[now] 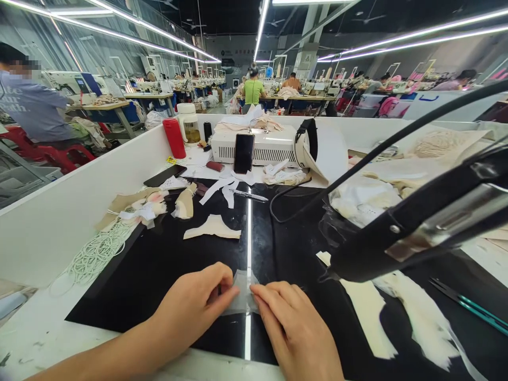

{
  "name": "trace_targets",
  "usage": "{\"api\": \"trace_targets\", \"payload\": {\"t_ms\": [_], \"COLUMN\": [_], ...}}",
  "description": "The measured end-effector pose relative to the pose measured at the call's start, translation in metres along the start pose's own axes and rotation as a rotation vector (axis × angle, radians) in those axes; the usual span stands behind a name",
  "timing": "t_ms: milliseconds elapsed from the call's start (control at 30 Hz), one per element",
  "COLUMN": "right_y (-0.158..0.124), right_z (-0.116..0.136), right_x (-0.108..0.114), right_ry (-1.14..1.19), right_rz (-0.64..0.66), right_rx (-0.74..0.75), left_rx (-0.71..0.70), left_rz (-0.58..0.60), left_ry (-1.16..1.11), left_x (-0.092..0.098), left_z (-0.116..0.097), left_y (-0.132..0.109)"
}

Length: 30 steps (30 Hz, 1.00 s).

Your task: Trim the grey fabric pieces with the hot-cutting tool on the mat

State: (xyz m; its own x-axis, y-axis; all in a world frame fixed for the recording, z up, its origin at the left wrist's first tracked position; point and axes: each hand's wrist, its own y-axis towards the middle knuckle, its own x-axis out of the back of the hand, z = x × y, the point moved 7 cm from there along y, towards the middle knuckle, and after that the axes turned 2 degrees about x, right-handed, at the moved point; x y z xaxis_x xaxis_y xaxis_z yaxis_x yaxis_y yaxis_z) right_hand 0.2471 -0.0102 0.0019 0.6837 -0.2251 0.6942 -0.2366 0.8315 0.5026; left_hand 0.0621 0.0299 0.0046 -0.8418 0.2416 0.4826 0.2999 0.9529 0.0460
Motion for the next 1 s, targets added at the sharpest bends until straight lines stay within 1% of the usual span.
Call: {"api": "trace_targets", "payload": {"t_ms": [100, 233, 300, 400, 533, 600, 733, 800, 900, 933, 1000], "right_y": [-0.003, -0.009, -0.012, -0.013, -0.012, -0.012, -0.011, -0.009, -0.005, -0.004, -0.002], "right_z": [-0.002, -0.004, -0.006, -0.008, -0.007, -0.007, -0.005, 0.000, 0.007, 0.008, 0.010], "right_x": [-0.004, -0.013, -0.016, -0.017, -0.019, -0.020, -0.020, -0.019, -0.017, -0.016, -0.015], "right_ry": [-0.073, -0.144, -0.180, -0.215, -0.215, -0.222, -0.218, -0.214, -0.222, -0.227, -0.235], "right_rz": [0.030, 0.133, 0.170, 0.181, 0.196, 0.191, 0.143, 0.113, 0.082, 0.073, 0.068], "right_rx": [0.039, 0.073, 0.079, 0.094, 0.164, 0.149, 0.098, 0.114, 0.163, 0.174, 0.182], "left_rx": [-0.137, -0.221, -0.259, -0.287, -0.317, -0.337, -0.371, -0.384, -0.406, -0.428, -0.521], "left_rz": [0.019, 0.061, 0.072, 0.078, 0.049, 0.030, 0.002, -0.016, -0.048, -0.058, -0.072], "left_ry": [0.189, 0.444, 0.521, 0.559, 0.578, 0.589, 0.584, 0.595, 0.669, 0.711, 0.798], "left_x": [-0.004, -0.013, -0.016, -0.017, -0.016, -0.015, -0.015, -0.015, -0.016, -0.016, -0.019], "left_z": [-0.006, -0.007, -0.008, -0.008, -0.010, -0.010, -0.011, -0.011, -0.010, -0.011, -0.016], "left_y": [-0.001, -0.003, -0.004, -0.005, -0.004, -0.004, -0.006, -0.007, -0.010, -0.011, -0.014]}}
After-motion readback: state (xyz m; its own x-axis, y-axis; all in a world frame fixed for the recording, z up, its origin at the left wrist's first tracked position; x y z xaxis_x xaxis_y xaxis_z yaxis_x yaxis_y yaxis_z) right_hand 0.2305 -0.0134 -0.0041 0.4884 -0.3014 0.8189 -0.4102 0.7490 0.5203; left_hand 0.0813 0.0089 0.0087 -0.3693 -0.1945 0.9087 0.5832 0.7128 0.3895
